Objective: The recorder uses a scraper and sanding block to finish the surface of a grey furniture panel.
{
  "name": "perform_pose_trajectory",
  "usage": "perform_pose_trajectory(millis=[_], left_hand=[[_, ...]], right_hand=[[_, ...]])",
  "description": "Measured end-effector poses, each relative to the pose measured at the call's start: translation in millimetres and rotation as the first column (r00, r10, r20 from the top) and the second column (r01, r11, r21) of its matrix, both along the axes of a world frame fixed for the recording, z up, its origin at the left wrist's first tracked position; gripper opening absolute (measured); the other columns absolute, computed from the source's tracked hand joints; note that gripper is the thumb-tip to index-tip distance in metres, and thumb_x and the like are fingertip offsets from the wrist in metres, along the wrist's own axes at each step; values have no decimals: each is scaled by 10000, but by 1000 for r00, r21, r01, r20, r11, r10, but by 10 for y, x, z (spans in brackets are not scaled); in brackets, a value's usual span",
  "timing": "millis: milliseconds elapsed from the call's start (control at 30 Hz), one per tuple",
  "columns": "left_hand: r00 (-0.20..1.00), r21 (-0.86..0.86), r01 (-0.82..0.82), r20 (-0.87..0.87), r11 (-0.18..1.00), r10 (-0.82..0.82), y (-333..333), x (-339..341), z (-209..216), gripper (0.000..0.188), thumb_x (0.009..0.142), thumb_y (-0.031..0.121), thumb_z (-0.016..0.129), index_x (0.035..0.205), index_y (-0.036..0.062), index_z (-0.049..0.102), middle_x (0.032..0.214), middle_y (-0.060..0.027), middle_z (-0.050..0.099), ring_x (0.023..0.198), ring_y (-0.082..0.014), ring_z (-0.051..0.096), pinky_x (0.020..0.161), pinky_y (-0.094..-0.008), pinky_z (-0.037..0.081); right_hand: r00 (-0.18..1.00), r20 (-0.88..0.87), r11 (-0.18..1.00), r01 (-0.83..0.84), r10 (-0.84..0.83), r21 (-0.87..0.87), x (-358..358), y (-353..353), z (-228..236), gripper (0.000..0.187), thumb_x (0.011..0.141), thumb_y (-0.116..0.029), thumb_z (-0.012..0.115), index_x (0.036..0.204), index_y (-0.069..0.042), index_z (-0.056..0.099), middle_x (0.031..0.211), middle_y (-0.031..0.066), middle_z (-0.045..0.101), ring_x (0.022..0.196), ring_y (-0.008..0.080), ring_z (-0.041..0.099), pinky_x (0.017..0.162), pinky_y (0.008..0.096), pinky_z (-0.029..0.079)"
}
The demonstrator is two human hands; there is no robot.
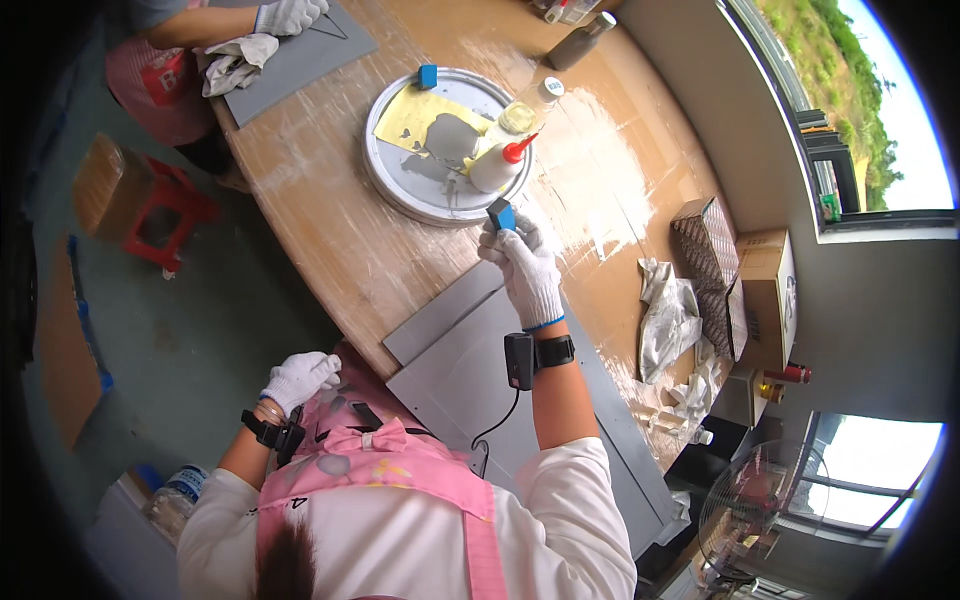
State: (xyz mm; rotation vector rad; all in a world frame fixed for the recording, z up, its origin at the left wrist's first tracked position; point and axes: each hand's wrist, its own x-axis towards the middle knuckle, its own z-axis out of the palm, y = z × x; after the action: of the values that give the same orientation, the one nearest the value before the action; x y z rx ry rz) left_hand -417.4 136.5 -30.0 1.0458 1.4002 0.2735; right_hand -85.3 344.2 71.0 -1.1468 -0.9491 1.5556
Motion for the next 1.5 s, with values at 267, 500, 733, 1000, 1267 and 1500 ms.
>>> perform_pose_trajectory(millis=[267,500,733,1000,1267,1500], left_hand=[[1000,47,-14,17,999,13,58,-83,0,486,978,471,505,992,6,649,848,-106,706,779,-175,685,725,-310,547],[996,67,-78,-30,995,80,-135,-303,-181,449,982,419,499,1029,-3,646,868,-114,707,793,-190,693,735,-319,551],[975,-19,-223,-19,975,223,-258,-452,-137,496,963,476,465,1008,22,658,875,-102,719,815,-213,688,765,-347,526],[952,-46,-305,19,951,306,-306,-511,-286,508,965,499,468,993,29,656,872,-86,716,791,-184,679,761,-331,529],[959,-64,-283,-35,957,281,-242,-549,-232,513,963,510,464,972,34,655,875,-82,714,812,-185,680,784,-331,525],[964,-58,-262,-57,963,259,-251,-512,-295,503,964,511,456,1003,53,659,877,-73,719,825,-194,688,785,-338,524]], right_hand=[[909,416,991,-61,7,118,-396,9,264,435,888,-116,611,1304,-15,533,1153,134,613,933,217,622,833,341,526],[278,916,826,-410,-290,386,-803,512,55,371,840,-136,663,1205,-86,620,1062,161,616,982,310,591,889,388,483],[-76,974,914,-366,-213,171,-1091,1034,-62,376,841,-198,650,1203,-115,598,1150,193,612,1021,366,619,881,446,491],[-73,973,868,-470,-218,159,-1110,1234,-228,334,853,-122,614,1186,-97,608,1165,208,600,1041,391,602,886,429,495],[-114,980,881,-464,-161,91,-1206,1212,-182,340,852,-113,604,1191,-89,620,1173,196,600,1073,370,591,903,421,487],[-134,980,861,-505,-147,60,-1105,1287,-227,343,846,-117,605,1187,-84,630,1162,199,607,1064,376,596,907,420,488]])
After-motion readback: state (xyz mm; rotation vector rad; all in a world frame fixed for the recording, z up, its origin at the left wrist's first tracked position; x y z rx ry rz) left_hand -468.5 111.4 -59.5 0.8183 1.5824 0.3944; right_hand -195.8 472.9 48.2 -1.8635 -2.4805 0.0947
